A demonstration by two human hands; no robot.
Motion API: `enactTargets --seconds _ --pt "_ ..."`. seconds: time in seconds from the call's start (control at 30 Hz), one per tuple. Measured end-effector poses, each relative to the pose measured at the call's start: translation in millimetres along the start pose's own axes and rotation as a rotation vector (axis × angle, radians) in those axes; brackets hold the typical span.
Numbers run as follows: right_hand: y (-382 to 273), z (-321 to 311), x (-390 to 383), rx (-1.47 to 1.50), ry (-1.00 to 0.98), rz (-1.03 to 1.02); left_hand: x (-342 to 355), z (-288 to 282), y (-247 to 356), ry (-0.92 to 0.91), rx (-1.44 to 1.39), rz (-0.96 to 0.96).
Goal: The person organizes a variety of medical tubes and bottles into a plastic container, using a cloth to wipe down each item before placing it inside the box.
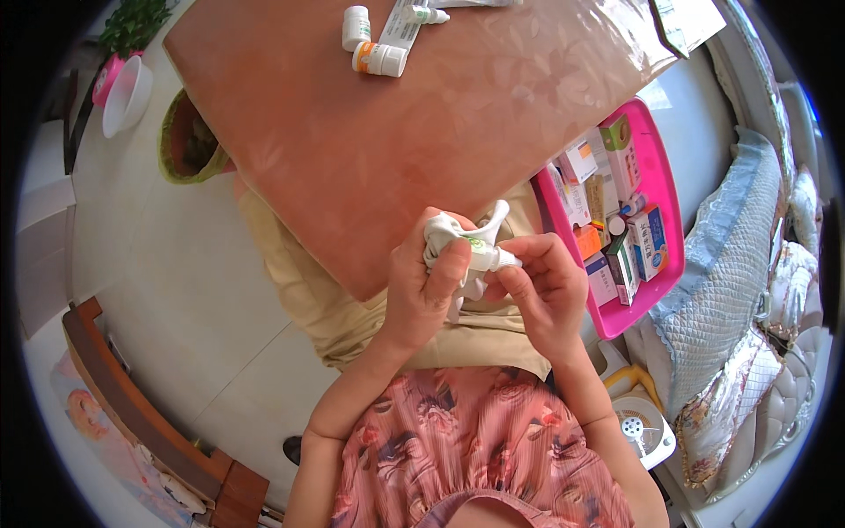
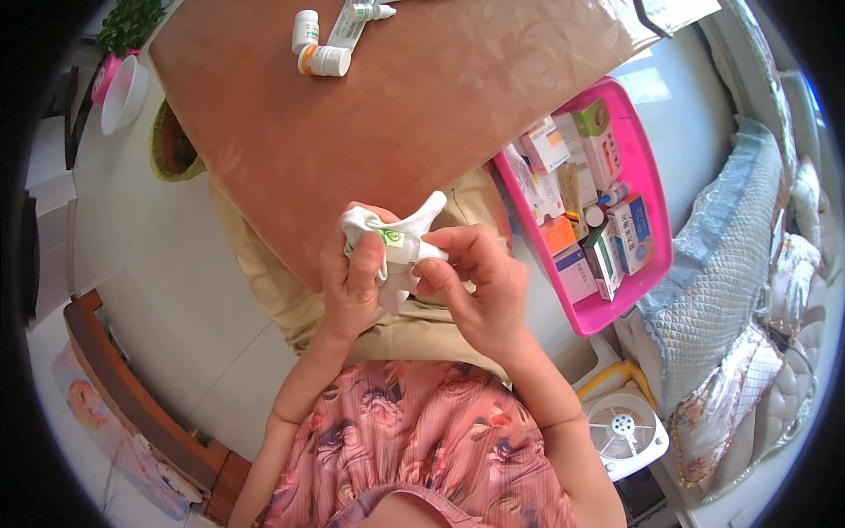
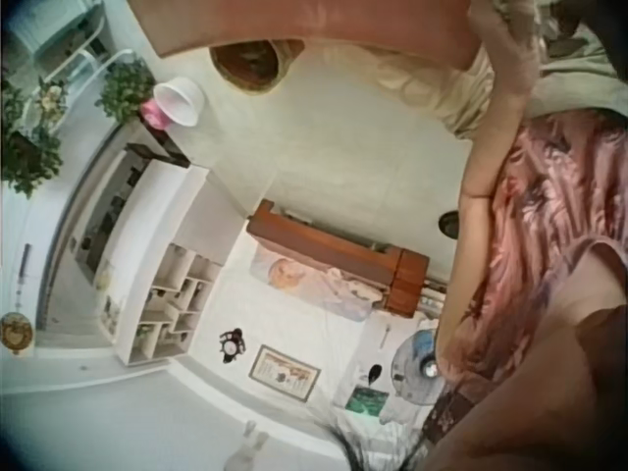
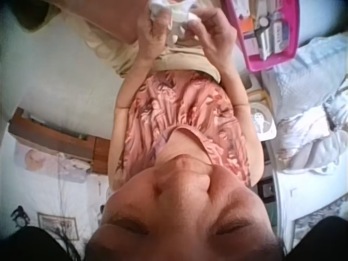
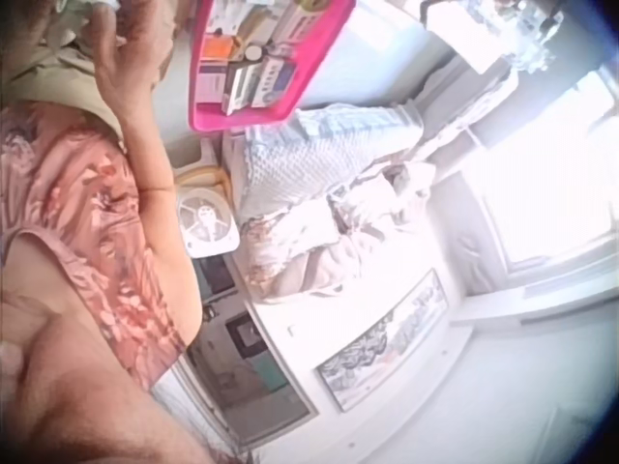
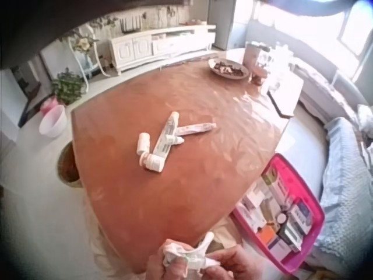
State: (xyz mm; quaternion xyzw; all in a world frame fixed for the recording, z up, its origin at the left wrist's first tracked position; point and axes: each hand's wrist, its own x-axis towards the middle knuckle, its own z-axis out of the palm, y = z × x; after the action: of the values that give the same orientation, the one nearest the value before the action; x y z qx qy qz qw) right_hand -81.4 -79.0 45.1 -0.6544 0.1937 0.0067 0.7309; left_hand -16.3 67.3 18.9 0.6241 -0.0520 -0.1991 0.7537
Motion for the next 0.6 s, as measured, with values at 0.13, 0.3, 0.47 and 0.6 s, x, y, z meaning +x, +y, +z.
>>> enactTargets --seconds 0.13,0.3,0.47,0.6 --pt "-3 7 7 -0.650 0.079 -0.471 -1 5 -6 0.113 -0.185 -0.146" --pt "-2 -3 9 -0.818 0.014 -0.600 -4 1 -2 0.016 0.035 -0.139" --pt "-10 -7 15 -0.871 -0.021 -0.576 -5 10 -3 -0.030 0.355 0.168" --pt "-14 -10 17 -0.899 -0.038 -0.418 -4 8 -7 -0.181 0.601 0.352"
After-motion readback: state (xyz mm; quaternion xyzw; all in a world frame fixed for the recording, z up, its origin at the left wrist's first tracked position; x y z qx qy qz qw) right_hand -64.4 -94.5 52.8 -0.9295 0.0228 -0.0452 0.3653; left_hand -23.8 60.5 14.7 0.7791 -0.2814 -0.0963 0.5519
